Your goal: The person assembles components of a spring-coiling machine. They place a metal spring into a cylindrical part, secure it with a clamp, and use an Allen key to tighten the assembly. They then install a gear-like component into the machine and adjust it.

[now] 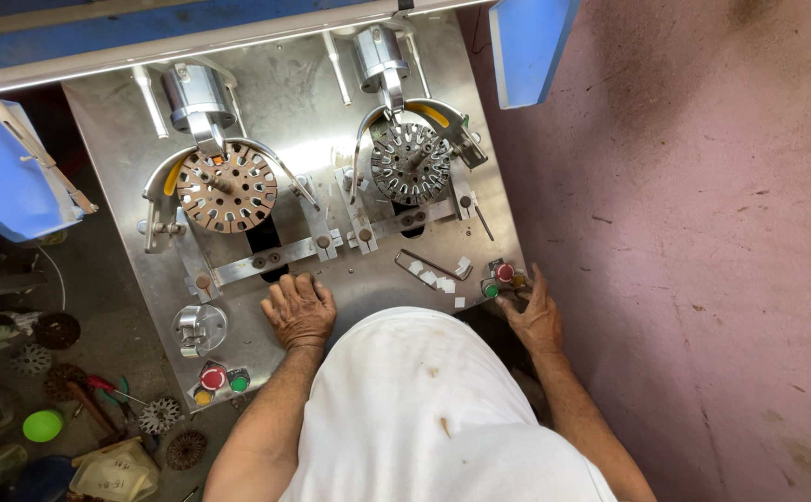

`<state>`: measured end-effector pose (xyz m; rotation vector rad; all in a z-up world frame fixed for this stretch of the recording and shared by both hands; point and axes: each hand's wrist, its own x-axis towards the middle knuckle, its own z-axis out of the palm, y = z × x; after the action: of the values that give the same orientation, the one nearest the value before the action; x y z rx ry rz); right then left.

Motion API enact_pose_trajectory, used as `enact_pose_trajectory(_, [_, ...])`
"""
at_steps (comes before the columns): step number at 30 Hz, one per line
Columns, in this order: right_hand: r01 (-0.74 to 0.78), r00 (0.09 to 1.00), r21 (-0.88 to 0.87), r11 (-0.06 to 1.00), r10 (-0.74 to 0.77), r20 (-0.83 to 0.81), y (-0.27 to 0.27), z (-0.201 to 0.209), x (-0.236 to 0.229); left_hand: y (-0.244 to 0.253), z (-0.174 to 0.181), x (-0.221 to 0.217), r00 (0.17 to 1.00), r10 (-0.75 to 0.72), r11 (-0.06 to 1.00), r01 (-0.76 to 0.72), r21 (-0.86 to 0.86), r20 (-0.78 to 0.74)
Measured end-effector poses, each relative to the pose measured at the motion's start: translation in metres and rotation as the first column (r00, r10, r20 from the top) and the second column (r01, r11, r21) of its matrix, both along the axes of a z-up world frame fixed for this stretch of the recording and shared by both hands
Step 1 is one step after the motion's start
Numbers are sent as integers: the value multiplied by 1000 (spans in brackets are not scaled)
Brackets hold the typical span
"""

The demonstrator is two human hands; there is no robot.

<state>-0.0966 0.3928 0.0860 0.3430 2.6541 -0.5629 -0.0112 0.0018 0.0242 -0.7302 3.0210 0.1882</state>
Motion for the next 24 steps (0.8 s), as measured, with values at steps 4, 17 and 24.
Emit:
enact_pose_trajectory(4, [-34,999,37,999,33,17,-2,2,-2,0,0,0,1000,-1,1000,1,-5,-8])
enact_pose_trajectory(17, [-106,994,65,992,105,21,-1,-1,-8,-1,-3,0,998,-6,1000,5,6,59])
enact_pose_trajectory(24, [-101,993,67,993,96,74,-3,3,-10,-1,-3,0,999,-7,1000,6,4,44])
